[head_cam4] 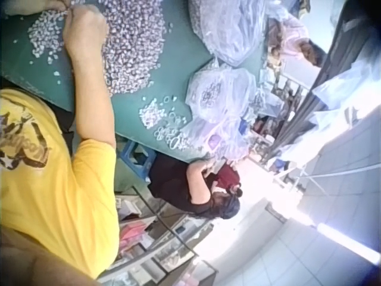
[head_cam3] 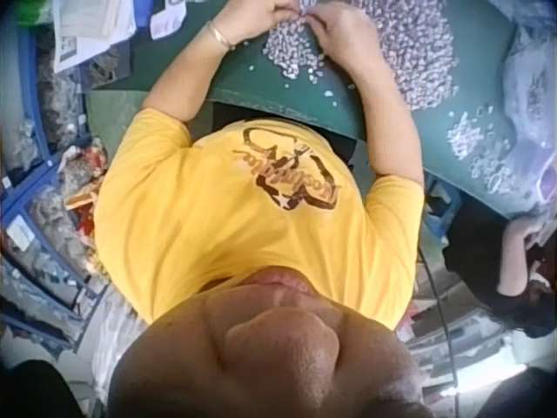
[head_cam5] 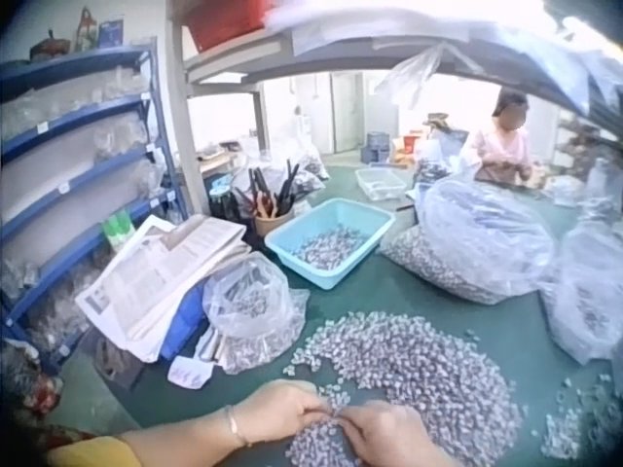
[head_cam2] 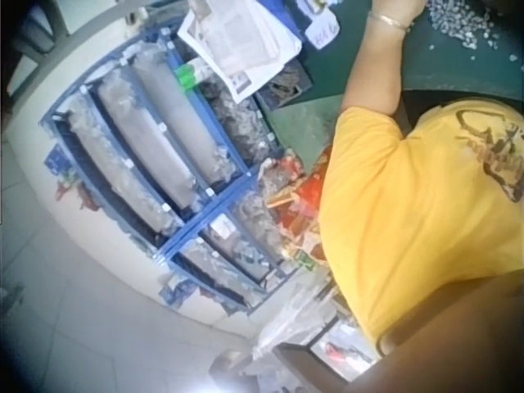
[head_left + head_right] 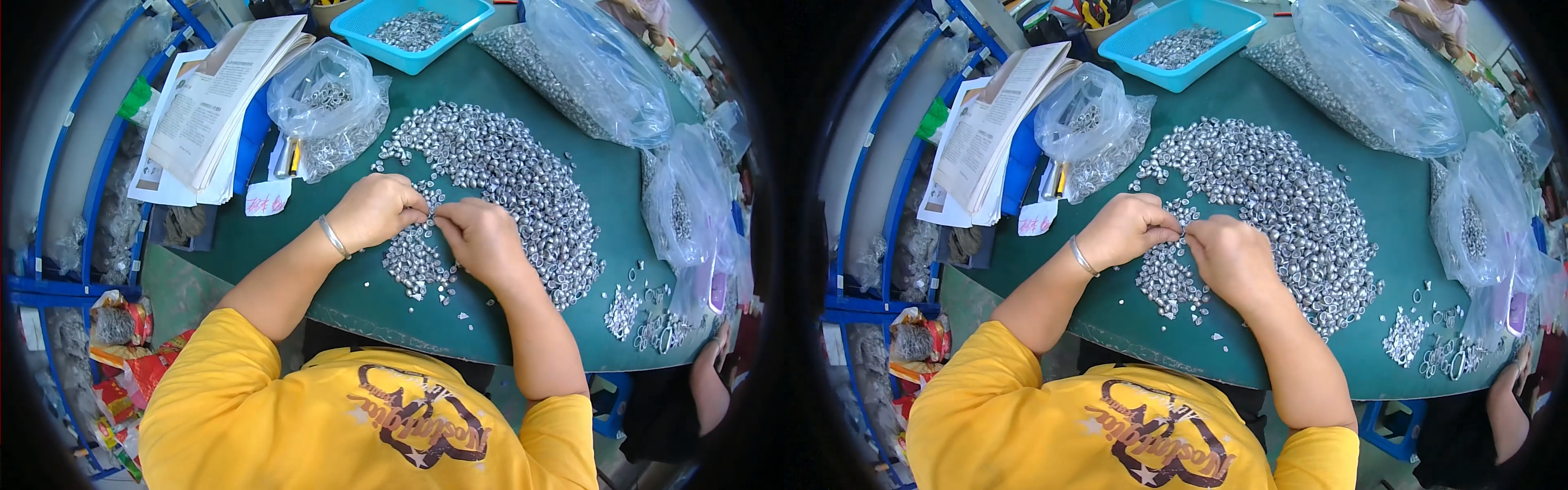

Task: The person sorts through a pile of small metal components by hand, picking up individual pieces, turning them over, and placing them into a separate plastic bag.

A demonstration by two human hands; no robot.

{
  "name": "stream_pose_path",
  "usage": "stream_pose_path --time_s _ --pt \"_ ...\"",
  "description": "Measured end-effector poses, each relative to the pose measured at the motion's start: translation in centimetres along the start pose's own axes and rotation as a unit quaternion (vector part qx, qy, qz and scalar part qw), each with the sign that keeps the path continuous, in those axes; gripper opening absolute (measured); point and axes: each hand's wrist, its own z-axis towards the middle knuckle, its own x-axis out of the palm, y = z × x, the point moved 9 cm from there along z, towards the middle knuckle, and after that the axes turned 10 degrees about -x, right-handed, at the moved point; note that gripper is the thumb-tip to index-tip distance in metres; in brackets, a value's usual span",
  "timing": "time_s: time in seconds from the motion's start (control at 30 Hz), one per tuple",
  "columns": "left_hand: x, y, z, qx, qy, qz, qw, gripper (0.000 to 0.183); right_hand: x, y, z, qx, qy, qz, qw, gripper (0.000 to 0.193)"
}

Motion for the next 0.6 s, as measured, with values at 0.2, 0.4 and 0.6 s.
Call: stream_pose_path --time_s 0.2,0.4,0.6 --pt "0.0 -0.5 -0.2 0.031 -0.032 0.047 0.998 0.012 0.4 0.6 0.1 -0.029 0.017 -0.078 0.996 0.010" --pt "0.5 2.7 0.7 -0.172 0.084 -0.539 0.820 0.009 -2.0 -5.3 -1.6 0.233 -0.138 0.601 0.752 0.010" --pt "0.6 2.9 0.8 -0.167 0.153 -0.781 0.582 0.013 -1.2 -1.3 1.1 0.000 -0.049 -0.026 0.998 0.009"
